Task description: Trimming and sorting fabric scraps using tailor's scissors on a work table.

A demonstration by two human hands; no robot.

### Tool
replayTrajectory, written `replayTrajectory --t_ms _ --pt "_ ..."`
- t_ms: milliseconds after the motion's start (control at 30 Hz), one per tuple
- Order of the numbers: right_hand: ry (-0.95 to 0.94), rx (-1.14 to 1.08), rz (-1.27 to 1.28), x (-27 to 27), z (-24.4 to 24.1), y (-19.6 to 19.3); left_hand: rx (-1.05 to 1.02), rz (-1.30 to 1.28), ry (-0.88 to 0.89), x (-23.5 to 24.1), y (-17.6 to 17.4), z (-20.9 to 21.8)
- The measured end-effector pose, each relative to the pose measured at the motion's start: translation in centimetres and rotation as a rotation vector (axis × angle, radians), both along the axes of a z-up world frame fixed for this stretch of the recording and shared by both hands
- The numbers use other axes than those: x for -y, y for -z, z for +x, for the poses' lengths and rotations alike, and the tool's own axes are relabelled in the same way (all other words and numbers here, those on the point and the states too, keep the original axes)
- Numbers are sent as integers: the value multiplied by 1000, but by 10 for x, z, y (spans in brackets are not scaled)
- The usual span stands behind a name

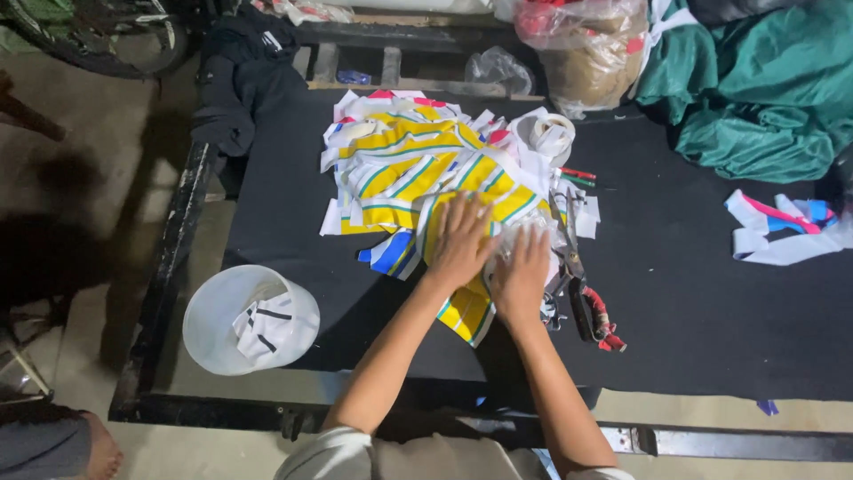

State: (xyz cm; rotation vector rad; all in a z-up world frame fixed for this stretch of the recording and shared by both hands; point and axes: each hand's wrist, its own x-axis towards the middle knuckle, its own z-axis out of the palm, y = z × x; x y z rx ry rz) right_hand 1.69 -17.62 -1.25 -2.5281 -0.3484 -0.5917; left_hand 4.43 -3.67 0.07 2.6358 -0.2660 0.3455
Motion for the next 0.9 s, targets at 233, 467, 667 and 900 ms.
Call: replayTrajectory --t_ms 233,467,667,900 --pt "-16 -255 -303 4 21 26 -161 -10 -215 -18 -3 36" --pt "-4 -308 -306 2 24 27 256 -219 -142 -10 32 75" --pt "-24 -292 -79 12 23 40 91 -198 85 -10 6 45" --pt "-60 -405 394 20 27 31 -219 37 -42 -10 3 17"
